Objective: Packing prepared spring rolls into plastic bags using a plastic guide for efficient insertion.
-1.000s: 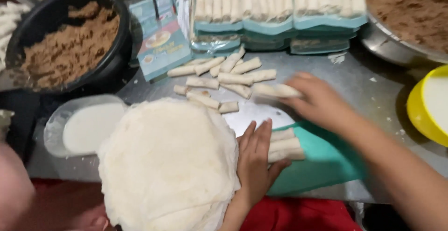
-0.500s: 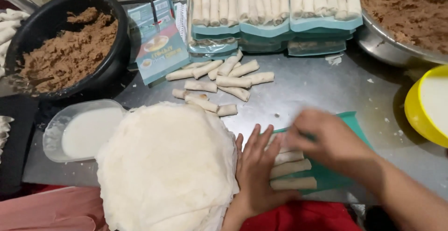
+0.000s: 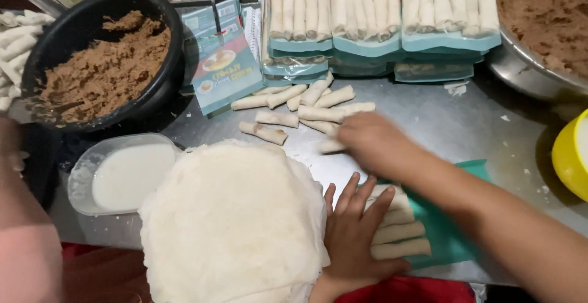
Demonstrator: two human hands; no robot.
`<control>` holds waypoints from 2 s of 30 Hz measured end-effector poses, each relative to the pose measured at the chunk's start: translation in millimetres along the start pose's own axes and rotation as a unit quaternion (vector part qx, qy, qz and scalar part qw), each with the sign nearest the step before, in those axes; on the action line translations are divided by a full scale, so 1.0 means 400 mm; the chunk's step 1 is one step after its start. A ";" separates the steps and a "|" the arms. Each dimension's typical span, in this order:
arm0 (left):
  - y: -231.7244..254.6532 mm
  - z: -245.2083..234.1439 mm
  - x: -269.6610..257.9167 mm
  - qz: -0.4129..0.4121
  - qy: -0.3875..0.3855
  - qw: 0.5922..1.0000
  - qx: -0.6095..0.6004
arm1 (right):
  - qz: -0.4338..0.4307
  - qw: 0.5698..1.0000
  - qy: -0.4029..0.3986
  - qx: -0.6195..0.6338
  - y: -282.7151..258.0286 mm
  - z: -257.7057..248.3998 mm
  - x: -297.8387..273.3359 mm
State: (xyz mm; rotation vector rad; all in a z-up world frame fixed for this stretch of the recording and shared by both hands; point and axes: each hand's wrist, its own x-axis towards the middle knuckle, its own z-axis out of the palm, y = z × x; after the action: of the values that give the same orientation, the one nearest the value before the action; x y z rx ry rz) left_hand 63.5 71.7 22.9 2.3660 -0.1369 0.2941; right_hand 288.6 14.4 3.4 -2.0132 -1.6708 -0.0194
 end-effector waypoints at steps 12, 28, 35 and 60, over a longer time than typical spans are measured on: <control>0.012 0.010 0.002 0.006 0.047 0.998 0.043 | 0.309 0.931 -0.056 0.184 -0.207 -0.129 -0.509; 0.008 0.008 -0.015 0.033 0.006 0.997 0.069 | 0.312 0.944 0.011 0.107 -0.029 -0.257 -0.364; -0.012 0.003 -0.005 -0.164 0.094 0.967 -0.173 | 0.339 0.836 0.184 0.390 -0.157 -0.195 -0.490; 0.054 0.068 0.021 -0.038 0.018 0.995 0.090 | 0.029 0.985 0.017 -0.169 0.083 -0.061 0.051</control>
State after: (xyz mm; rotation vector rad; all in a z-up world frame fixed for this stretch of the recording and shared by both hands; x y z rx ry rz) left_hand 72.5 37.1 20.3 2.5354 -0.0029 0.3244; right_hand 331.7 20.1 18.8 -2.2925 -1.6760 -0.3369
